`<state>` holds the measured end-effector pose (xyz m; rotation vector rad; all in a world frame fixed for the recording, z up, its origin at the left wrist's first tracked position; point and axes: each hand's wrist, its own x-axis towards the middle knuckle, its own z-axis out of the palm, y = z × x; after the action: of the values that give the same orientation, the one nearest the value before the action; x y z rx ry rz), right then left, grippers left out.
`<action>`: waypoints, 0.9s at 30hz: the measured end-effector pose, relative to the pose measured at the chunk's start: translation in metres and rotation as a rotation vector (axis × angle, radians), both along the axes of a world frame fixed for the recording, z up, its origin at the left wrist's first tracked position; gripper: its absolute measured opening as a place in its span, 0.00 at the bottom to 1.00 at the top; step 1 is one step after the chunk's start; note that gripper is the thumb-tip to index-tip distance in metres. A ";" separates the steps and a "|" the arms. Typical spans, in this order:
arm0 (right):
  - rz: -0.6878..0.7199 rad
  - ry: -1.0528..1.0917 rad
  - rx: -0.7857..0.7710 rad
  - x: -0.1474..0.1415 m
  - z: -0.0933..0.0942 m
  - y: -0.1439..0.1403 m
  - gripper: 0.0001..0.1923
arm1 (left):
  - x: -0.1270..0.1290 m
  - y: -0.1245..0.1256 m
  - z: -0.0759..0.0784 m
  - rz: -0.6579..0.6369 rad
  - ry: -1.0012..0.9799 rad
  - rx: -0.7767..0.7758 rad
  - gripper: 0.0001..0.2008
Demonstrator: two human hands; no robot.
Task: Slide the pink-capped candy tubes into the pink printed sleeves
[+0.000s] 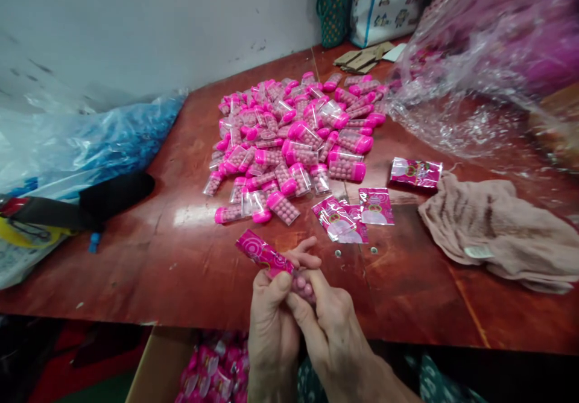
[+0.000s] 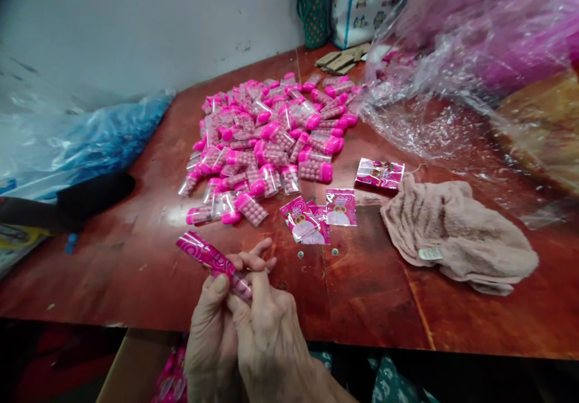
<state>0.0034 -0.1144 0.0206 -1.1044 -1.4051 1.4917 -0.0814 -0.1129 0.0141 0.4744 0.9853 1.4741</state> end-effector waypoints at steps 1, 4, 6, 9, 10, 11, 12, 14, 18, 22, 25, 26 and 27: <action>-0.001 -0.001 0.004 0.000 -0.001 -0.001 0.09 | 0.000 -0.001 0.000 -0.013 0.006 0.006 0.06; -0.033 -0.043 -0.018 -0.002 -0.007 -0.002 0.10 | -0.001 -0.001 0.002 -0.012 0.017 -0.017 0.06; -0.057 -0.061 -0.062 -0.003 -0.011 -0.003 0.09 | -0.004 -0.001 0.003 0.019 0.004 -0.061 0.08; -0.020 -0.040 -0.131 -0.005 -0.013 -0.004 0.11 | -0.010 0.002 0.006 0.103 -0.040 -0.089 0.13; -0.014 -0.051 -0.142 -0.005 -0.013 -0.004 0.11 | -0.011 0.003 0.007 0.122 -0.044 -0.087 0.13; -0.012 -0.067 -0.145 -0.005 -0.012 -0.003 0.12 | -0.012 0.004 0.007 0.134 -0.041 -0.083 0.12; -0.005 -0.083 -0.141 -0.005 -0.010 -0.003 0.12 | -0.012 0.005 0.007 0.131 -0.032 -0.081 0.11; 0.008 -0.093 -0.131 -0.004 -0.007 0.000 0.11 | -0.011 0.006 0.007 0.107 -0.016 -0.082 0.09; 0.010 -0.032 -0.112 -0.002 -0.004 0.004 0.11 | -0.005 0.006 0.004 0.048 0.006 -0.102 0.12; -0.057 -0.087 -0.106 -0.004 -0.003 -0.004 0.12 | -0.002 0.000 0.001 0.012 0.008 -0.114 0.13; -0.147 -0.173 -0.150 -0.005 -0.002 -0.009 0.13 | -0.003 -0.006 -0.003 -0.010 -0.014 -0.106 0.13; -0.152 -0.167 -0.163 -0.005 -0.002 -0.009 0.12 | -0.004 -0.008 -0.005 -0.013 -0.027 -0.109 0.13; -0.125 -0.129 -0.170 -0.005 -0.002 -0.008 0.11 | -0.005 -0.009 -0.005 -0.012 -0.039 -0.114 0.14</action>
<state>-0.0020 -0.1221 0.0185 -1.3899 -1.2870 1.4938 -0.0861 -0.1222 0.0087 0.3672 1.0270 1.4032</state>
